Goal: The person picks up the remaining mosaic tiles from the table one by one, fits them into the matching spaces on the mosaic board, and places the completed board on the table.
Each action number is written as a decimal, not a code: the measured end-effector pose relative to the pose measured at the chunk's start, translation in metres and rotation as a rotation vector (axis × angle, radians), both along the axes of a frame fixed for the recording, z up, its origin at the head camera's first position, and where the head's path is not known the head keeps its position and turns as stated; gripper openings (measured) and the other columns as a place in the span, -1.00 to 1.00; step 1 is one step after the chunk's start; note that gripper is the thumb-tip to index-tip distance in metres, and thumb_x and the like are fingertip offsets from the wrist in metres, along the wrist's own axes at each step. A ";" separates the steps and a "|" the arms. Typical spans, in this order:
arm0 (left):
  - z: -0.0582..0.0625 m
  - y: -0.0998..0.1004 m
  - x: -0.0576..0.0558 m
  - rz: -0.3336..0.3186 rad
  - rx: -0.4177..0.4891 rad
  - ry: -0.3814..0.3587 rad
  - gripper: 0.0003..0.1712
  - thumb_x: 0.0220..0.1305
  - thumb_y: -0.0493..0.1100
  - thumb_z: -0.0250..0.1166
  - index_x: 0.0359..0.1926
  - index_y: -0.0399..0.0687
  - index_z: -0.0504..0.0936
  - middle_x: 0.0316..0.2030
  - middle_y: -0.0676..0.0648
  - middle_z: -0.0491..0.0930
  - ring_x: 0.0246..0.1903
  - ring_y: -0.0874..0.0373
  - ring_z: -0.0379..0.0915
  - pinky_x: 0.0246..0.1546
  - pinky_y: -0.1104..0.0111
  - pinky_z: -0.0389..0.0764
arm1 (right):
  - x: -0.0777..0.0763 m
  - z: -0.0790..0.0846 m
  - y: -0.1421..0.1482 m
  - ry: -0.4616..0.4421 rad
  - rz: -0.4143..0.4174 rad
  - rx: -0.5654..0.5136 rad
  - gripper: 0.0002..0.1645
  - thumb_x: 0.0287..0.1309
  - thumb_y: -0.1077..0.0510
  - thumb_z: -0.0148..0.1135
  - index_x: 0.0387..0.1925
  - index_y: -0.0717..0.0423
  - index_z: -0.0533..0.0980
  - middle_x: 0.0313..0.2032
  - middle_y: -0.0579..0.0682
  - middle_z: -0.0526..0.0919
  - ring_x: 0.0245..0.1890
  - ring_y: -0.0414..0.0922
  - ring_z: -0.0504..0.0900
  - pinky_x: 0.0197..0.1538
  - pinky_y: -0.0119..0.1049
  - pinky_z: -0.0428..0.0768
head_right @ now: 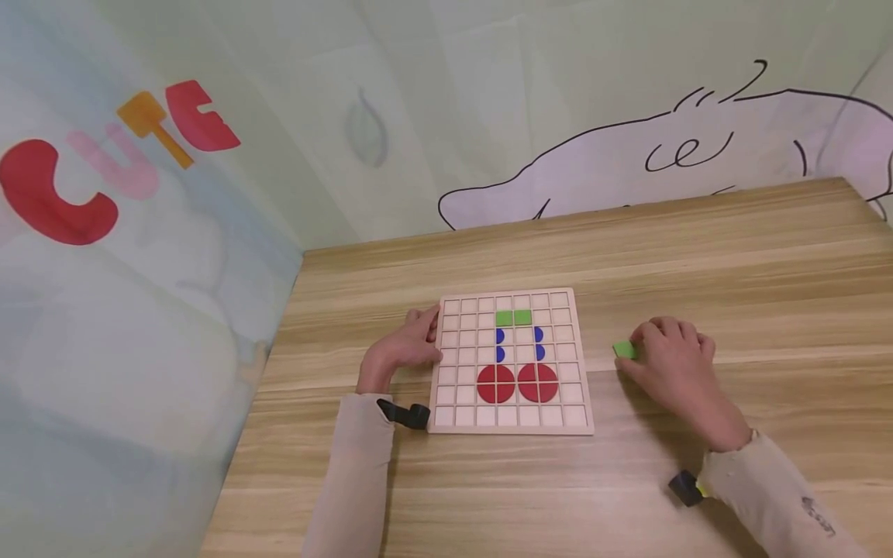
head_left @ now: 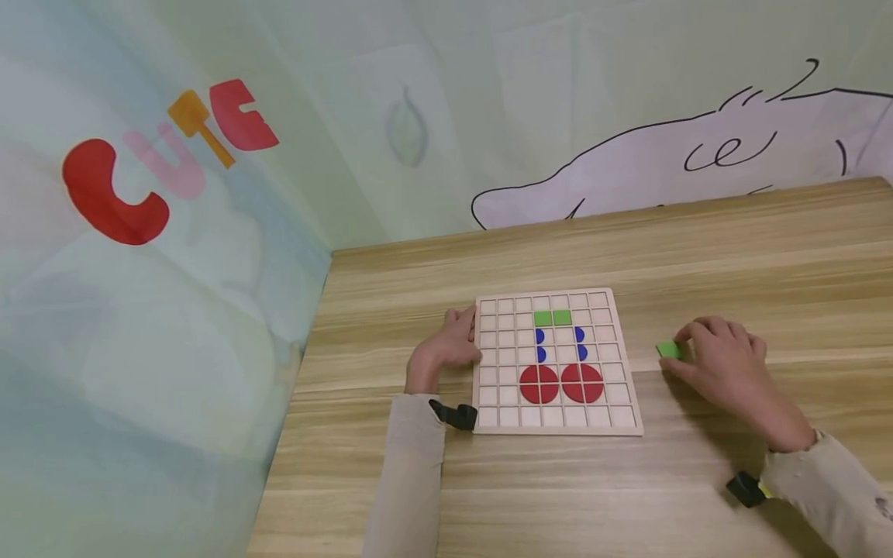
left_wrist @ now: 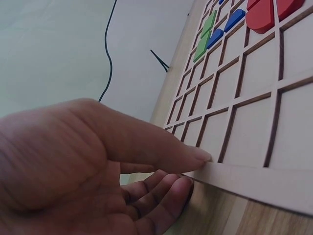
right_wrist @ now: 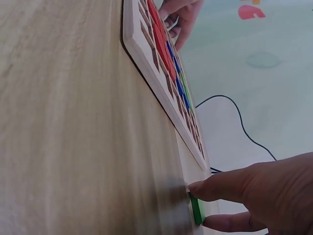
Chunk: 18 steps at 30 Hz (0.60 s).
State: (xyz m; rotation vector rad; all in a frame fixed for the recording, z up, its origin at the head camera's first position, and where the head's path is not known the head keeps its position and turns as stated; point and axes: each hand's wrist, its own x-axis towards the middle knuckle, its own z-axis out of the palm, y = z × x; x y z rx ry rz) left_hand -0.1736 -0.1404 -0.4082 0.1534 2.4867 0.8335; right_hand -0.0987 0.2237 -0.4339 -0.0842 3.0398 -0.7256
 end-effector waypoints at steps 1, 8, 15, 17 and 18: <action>0.000 0.000 0.000 -0.002 -0.003 0.002 0.12 -0.04 -0.41 0.21 0.52 -0.01 -0.15 0.12 -0.17 0.13 -0.05 -0.02 0.19 -0.15 0.29 0.30 | 0.000 0.000 0.000 0.003 0.002 0.001 -0.48 0.03 -0.01 0.34 -0.12 0.31 0.49 0.12 0.44 0.33 0.11 0.47 0.16 0.02 0.36 0.02; 0.000 -0.001 0.000 -0.008 0.002 0.005 0.13 -0.06 -0.42 0.21 0.52 -0.01 -0.14 0.11 -0.17 0.13 -0.05 -0.02 0.18 -0.15 0.29 0.30 | -0.002 -0.002 0.001 0.044 0.015 0.006 -0.55 0.01 -0.01 0.36 -0.20 0.27 0.52 0.08 0.41 0.38 0.11 0.43 0.18 0.02 0.33 0.03; 0.002 0.000 0.001 -0.002 0.022 0.004 0.13 -0.06 -0.43 0.19 0.52 0.00 -0.13 0.09 -0.16 0.13 -0.04 -0.02 0.15 -0.13 0.29 0.28 | -0.003 -0.003 -0.001 0.113 0.017 0.009 -0.56 -0.02 -0.03 0.35 -0.30 0.28 0.52 -0.01 0.34 0.46 0.09 0.35 0.23 0.02 0.30 0.03; 0.002 0.000 0.001 -0.001 0.009 0.001 0.12 -0.05 -0.42 0.19 0.52 0.00 -0.14 0.10 -0.17 0.13 -0.03 -0.03 0.16 -0.12 0.28 0.28 | -0.003 -0.003 -0.002 0.131 0.009 0.004 -0.55 -0.01 -0.04 0.34 -0.30 0.29 0.50 -0.03 0.33 0.47 0.07 0.34 0.24 0.02 0.30 0.03; 0.002 0.000 0.001 -0.002 0.004 0.001 0.12 -0.04 -0.42 0.19 0.52 0.00 -0.14 0.11 -0.17 0.13 -0.03 -0.03 0.17 -0.12 0.28 0.29 | -0.004 -0.003 -0.003 0.141 0.004 0.001 -0.55 0.00 -0.04 0.33 -0.31 0.29 0.50 -0.04 0.33 0.48 0.06 0.34 0.25 0.02 0.30 0.03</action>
